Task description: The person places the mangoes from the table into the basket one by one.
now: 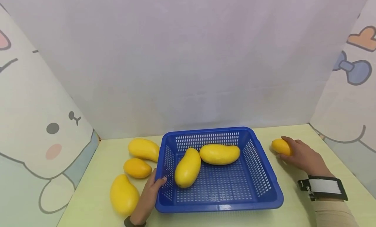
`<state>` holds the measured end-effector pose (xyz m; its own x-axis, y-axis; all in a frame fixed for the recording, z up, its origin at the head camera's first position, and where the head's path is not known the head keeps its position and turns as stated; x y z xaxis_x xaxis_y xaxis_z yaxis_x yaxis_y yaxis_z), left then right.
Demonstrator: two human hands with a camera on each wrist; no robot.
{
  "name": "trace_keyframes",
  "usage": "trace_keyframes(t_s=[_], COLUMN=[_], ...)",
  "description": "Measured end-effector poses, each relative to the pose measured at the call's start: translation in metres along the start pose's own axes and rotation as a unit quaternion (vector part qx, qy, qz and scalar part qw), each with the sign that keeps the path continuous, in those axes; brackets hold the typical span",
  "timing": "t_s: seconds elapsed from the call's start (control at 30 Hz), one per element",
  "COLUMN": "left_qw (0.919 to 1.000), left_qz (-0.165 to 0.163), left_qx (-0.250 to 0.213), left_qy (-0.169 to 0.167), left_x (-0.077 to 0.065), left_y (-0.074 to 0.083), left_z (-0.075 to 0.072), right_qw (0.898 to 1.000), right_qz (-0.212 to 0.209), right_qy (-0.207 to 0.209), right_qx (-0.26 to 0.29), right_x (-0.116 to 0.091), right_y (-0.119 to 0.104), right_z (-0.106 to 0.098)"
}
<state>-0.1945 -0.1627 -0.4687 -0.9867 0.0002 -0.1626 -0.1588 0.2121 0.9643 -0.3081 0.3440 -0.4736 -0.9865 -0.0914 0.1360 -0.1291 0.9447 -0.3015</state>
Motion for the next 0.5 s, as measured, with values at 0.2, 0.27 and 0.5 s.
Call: trace_keyframes(t_s=[0.2, 0.27, 0.5], left_qw=[1.0, 1.0, 0.9998], left_qz=[0.006, 0.006, 0.011], left_qx=[0.002, 0.004, 0.011], left_qy=[0.002, 0.003, 0.008], left_x=[0.0, 0.0, 0.0], left_y=[0.003, 0.004, 0.004], left_z=[0.0, 0.0, 0.0], right_qw=[1.0, 1.0, 0.999], right_qz=[-0.007, -0.007, -0.009], right_qy=[0.018, 0.02, 0.036], right_qx=[0.001, 0.001, -0.004], right_x=[0.0, 0.0, -0.002], right_y=[-0.005, -0.006, -0.014], right_z=[-0.01, -0.012, -0.022])
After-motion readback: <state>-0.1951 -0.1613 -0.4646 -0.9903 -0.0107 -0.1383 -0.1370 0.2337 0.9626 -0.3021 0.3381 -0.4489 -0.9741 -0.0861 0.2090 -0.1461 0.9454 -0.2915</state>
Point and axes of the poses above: each hand's wrist, its own x-axis towards the middle knuckle, its own z-axis out of the palm, y = z × x, the point moved 8 cm from there along x, towards the middle knuckle, and after that the axes turned 5 degrees about y, right-handed, at the moved point
